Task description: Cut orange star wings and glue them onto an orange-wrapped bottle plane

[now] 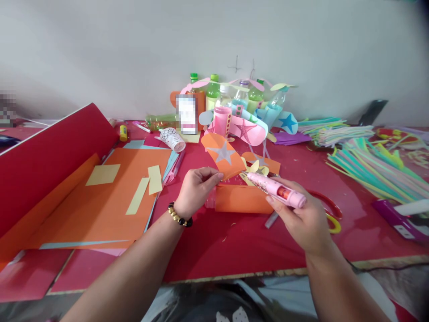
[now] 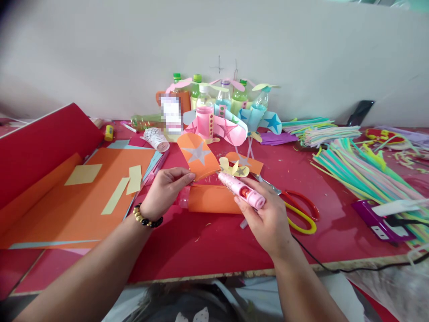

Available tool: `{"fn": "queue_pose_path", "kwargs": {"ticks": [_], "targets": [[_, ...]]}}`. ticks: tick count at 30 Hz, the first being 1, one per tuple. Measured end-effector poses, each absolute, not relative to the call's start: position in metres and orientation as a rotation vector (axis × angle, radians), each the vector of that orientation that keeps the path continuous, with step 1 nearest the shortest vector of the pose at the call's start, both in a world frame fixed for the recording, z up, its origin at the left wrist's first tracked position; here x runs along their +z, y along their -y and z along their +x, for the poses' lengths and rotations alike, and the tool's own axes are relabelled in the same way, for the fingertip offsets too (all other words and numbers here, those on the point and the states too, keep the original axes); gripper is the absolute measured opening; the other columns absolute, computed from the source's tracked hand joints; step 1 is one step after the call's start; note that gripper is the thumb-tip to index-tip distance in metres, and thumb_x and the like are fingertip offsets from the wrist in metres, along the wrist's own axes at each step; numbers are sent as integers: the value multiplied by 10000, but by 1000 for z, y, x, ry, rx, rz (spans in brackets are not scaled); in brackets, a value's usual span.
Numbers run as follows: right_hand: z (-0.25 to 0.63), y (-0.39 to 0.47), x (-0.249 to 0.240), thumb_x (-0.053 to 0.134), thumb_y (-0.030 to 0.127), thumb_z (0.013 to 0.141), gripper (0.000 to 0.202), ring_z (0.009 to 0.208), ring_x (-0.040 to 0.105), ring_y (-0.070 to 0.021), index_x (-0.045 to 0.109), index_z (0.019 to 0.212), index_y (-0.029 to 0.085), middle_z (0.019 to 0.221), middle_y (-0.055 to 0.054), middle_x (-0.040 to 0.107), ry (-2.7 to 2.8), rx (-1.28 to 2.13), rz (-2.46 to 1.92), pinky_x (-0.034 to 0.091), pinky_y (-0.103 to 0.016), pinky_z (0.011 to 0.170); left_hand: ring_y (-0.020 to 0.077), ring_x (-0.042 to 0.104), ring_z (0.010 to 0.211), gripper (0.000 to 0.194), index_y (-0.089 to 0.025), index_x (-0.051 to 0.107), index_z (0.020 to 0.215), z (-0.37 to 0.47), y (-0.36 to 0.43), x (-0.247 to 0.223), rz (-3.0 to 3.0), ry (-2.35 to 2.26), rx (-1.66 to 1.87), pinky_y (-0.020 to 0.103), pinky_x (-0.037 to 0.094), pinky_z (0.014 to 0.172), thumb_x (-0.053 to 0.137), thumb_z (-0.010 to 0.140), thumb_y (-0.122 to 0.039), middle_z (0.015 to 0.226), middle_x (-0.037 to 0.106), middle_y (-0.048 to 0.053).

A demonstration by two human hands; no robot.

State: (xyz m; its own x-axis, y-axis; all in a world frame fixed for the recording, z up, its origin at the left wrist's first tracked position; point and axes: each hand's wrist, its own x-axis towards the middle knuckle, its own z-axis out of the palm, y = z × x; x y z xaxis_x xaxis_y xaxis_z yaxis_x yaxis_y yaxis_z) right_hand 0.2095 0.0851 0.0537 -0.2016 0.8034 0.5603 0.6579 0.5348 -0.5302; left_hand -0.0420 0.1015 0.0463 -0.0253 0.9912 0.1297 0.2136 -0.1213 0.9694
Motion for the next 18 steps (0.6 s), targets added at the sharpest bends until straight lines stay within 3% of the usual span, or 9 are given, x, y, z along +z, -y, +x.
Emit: {"fn": "queue_pose_path", "kwargs": {"ticks": [6,18], "targets": [[202,-80,49,643,273,839,385,1039,663,-264,606,1215,203,1154,-106,686,1964,356,-1159,544,-408,889,106,503,611,302,-146,655,708,-41,-101,46,1444,-1330,1222,223,389,587,626,834,-420,655,601,4],[188,-71,53,639,205,843,405,1006,648,-231,563,1241,224,1132,-78,687,2064,284,-1018,524,-393,905,114,526,623,290,-147,687,749,-40,-100,48,1467,-1351,1207,227,402,592,620,841,-414,691,649,21]]}}
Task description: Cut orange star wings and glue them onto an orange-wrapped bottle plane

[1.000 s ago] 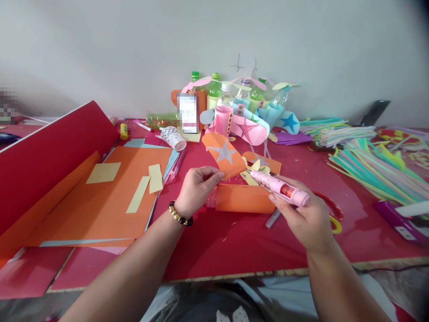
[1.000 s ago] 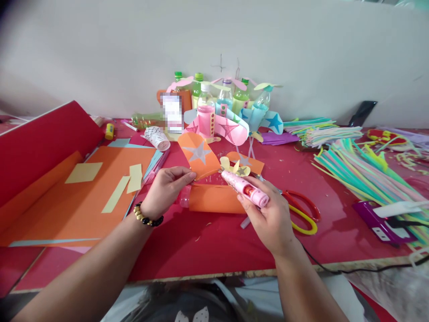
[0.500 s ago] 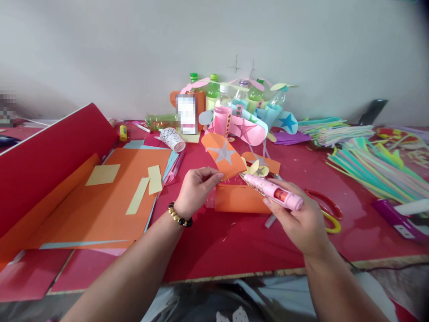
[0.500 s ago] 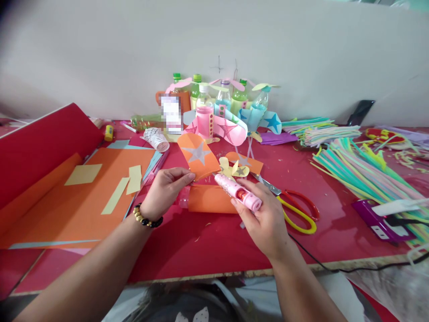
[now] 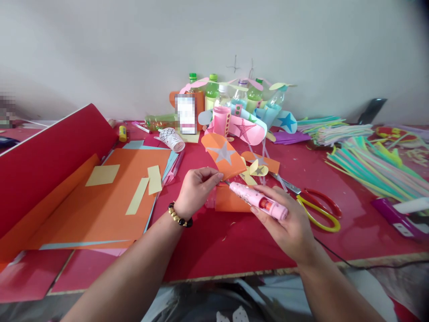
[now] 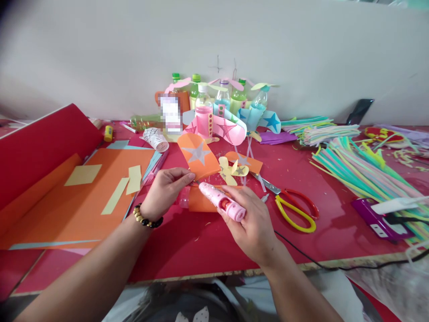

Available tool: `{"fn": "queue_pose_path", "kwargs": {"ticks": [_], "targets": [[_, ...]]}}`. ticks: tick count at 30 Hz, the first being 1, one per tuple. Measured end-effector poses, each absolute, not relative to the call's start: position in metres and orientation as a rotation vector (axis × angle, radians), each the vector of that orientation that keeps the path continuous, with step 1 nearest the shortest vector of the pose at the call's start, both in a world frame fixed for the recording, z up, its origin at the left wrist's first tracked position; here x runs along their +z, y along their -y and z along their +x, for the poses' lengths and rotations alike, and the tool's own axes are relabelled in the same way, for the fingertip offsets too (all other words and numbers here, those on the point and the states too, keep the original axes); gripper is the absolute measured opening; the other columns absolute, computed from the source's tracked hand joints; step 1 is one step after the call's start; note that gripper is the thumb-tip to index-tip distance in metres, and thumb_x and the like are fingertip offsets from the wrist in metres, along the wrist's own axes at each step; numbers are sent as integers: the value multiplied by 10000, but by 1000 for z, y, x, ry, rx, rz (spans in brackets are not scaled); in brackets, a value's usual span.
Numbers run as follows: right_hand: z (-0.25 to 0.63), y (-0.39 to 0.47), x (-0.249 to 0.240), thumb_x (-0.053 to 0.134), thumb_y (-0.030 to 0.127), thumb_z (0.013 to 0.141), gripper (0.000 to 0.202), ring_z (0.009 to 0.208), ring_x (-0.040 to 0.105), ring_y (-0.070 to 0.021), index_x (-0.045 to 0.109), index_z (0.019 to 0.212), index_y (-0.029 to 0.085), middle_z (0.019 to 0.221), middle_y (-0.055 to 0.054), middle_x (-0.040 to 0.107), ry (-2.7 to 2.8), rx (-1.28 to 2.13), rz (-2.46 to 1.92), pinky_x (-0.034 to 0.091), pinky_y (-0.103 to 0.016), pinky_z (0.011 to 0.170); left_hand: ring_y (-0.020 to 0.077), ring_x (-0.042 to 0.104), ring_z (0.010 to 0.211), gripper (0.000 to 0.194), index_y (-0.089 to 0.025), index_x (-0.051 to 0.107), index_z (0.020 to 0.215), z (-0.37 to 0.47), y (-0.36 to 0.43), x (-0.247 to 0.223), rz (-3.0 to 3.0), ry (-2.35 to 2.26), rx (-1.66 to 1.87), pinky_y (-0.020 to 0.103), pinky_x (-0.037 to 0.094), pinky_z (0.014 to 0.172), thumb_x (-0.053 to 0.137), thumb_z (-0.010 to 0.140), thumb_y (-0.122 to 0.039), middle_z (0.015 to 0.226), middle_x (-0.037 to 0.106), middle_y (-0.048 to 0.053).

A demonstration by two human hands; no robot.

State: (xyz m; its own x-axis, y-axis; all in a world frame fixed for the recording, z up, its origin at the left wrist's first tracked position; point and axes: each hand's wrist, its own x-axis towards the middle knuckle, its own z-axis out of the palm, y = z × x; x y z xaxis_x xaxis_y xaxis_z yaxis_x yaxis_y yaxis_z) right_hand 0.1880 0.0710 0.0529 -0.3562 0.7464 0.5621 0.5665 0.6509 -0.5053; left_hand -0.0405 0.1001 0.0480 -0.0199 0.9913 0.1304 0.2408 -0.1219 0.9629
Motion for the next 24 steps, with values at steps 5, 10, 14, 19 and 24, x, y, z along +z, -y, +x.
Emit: {"fn": "queue_pose_path", "kwargs": {"ticks": [5,10,14,19,24], "targets": [[189,-72,52,633,231,849,387,1003,655,-243,572,1231,231,1127,-77,689,2051,290,-1059,539,-408,883,109,512,594,296,-148,683,735,-40,-100,49,1458,-1360,1211,225,392,572,623,835,-419,659,628,13],[193,-75,52,630,262,851,367,1009,662,-257,596,1214,220,1125,-88,698,2000,307,-1111,532,-429,904,116,522,618,294,-147,683,732,-41,-101,48,1448,-1329,1212,226,398,585,630,828,-420,676,630,19],[199,-79,51,643,268,841,370,1028,659,-262,607,1205,211,1134,-98,694,1966,306,-1129,533,-419,903,113,519,625,289,-149,674,724,-40,-101,48,1442,-1328,1228,225,398,594,627,834,-412,673,619,12],[205,-83,51,655,264,833,368,1010,668,-253,611,1193,200,1124,-95,690,1931,275,-1166,533,-401,898,110,503,623,288,-151,659,708,-40,-100,48,1450,-1329,1222,222,390,592,625,838,-406,659,601,5],[209,-86,51,662,254,828,381,1013,669,-249,611,1204,217,1136,-83,689,1921,283,-1189,527,-391,908,103,485,610,300,-149,649,698,-41,-101,48,1452,-1338,1219,223,385,589,630,834,-416,651,586,0]]}}
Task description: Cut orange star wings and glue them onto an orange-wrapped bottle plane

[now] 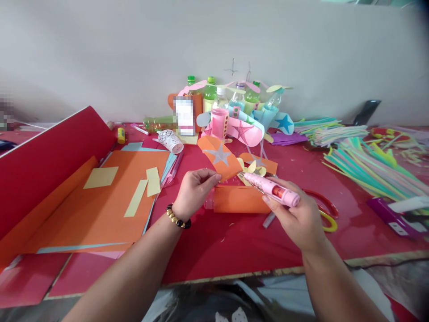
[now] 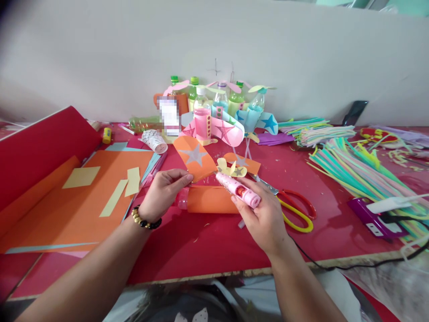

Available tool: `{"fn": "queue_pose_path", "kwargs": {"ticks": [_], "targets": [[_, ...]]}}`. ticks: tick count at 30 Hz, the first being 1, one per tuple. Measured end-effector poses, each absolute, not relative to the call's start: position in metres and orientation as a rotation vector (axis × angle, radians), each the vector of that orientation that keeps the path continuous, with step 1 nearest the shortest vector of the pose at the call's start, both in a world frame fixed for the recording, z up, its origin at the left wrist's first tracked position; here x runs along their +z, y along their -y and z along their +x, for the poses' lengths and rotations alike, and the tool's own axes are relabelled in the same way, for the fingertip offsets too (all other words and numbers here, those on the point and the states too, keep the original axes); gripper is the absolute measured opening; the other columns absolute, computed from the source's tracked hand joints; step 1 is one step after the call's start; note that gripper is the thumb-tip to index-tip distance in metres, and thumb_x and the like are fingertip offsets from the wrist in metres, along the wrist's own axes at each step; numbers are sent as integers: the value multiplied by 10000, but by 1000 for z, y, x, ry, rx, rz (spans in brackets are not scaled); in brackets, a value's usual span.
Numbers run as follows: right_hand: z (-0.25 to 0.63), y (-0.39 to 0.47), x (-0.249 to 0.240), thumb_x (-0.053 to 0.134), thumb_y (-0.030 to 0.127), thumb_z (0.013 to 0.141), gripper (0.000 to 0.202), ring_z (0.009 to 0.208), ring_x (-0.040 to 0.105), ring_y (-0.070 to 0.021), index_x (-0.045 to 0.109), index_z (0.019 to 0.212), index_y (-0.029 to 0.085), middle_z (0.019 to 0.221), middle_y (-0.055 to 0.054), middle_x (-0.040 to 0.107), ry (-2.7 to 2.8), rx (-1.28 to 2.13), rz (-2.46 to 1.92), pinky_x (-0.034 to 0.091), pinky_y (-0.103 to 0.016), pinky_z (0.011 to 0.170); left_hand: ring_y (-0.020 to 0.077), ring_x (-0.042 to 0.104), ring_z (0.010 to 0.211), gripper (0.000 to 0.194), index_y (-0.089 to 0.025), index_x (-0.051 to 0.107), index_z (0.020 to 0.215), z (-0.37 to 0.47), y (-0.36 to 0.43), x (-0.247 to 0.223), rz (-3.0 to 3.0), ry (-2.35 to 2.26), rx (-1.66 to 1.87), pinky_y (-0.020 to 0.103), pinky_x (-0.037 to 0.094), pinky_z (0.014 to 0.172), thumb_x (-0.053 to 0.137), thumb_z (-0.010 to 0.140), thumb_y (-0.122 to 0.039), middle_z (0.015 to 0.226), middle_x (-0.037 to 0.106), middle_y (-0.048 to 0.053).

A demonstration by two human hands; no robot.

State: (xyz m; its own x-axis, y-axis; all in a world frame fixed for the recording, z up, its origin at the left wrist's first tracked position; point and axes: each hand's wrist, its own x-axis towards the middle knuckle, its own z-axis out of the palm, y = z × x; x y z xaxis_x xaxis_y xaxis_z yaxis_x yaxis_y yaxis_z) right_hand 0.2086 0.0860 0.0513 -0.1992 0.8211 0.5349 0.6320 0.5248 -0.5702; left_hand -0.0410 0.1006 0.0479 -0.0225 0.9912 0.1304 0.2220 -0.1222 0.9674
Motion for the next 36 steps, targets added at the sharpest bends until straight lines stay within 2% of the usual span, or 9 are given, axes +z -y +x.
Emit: {"fn": "queue_pose_path", "kwargs": {"ticks": [16,36], "targets": [[215,-89,48,672,281,825,386,987,678,-258,618,1199,205,1112,-90,703,1865,281,-1270,523,-405,909,105,503,621,311,-140,658,707,-42,-101,46,1438,-1323,1234,220,396,597,628,833,-423,660,608,9],[194,-75,50,646,241,845,375,1014,645,-235,590,1215,218,1121,-74,693,1989,312,-1089,518,-381,900,107,507,617,307,-139,670,711,-40,-100,47,1446,-1329,1229,221,398,595,628,828,-420,665,615,14]]}}
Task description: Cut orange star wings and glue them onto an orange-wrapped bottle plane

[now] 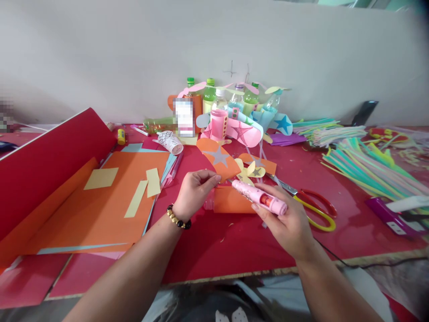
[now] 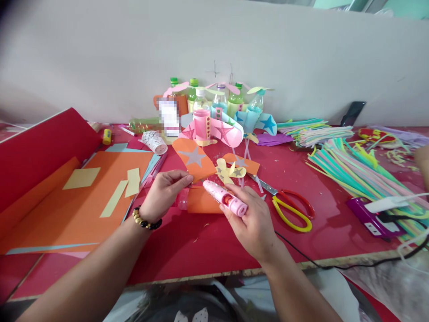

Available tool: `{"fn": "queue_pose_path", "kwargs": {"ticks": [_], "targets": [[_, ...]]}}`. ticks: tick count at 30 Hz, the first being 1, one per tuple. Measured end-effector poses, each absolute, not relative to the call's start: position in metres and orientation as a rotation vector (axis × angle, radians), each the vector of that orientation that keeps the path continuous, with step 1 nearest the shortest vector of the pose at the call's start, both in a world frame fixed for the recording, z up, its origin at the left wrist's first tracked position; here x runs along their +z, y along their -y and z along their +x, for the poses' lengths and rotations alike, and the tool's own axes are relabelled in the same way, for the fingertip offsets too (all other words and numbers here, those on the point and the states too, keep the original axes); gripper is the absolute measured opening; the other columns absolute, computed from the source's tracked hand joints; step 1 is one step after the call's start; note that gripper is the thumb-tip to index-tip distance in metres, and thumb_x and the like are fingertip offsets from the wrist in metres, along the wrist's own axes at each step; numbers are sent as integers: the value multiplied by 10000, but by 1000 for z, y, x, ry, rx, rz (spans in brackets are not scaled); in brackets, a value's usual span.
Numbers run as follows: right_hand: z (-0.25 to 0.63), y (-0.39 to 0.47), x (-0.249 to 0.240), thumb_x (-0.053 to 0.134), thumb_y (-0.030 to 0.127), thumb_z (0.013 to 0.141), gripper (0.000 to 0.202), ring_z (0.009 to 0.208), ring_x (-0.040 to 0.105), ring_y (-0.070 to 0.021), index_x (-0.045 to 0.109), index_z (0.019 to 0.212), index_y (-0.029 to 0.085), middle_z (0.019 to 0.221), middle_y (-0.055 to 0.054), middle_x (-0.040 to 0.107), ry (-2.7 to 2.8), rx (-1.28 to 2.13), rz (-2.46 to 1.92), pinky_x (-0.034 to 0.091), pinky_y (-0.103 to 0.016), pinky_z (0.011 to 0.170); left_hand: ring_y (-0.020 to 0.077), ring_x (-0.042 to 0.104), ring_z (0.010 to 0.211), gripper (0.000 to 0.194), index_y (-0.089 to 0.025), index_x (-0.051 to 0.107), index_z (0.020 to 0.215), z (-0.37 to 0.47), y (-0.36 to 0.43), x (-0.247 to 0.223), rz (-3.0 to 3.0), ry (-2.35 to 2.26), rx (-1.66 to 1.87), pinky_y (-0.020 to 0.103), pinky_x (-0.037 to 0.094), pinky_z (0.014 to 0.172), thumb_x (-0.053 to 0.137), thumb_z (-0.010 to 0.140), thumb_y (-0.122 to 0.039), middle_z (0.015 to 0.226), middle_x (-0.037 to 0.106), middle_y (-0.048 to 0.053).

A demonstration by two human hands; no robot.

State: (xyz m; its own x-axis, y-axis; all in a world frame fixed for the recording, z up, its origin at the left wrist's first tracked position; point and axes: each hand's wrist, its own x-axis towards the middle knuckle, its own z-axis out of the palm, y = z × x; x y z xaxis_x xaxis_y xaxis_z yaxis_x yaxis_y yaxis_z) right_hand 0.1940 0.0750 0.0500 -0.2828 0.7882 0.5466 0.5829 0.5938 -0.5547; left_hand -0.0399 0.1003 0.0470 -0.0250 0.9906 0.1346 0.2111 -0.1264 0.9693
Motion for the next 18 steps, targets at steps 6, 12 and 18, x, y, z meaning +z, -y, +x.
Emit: {"fn": "queue_pose_path", "kwargs": {"ticks": [6,12,18], "targets": [[193,-75,50,648,235,843,380,1015,647,-228,585,1217,220,1116,-67,692,1987,321,-1079,517,-367,901,112,517,631,300,-142,680,729,-40,-100,47,1457,-1326,1219,225,400,601,627,833,-418,681,628,19],[202,-82,50,649,250,840,360,1016,658,-235,609,1193,197,1128,-89,689,1930,308,-1156,518,-368,907,114,523,634,285,-144,673,728,-40,-100,47,1454,-1335,1225,227,402,603,630,835,-405,685,640,22],[211,-88,48,654,293,831,360,1006,673,-257,624,1175,191,1117,-96,701,1872,269,-1244,517,-395,913,127,552,665,293,-148,689,761,-42,-101,44,1433,-1312,1221,238,420,627,631,837,-425,720,661,31]]}}
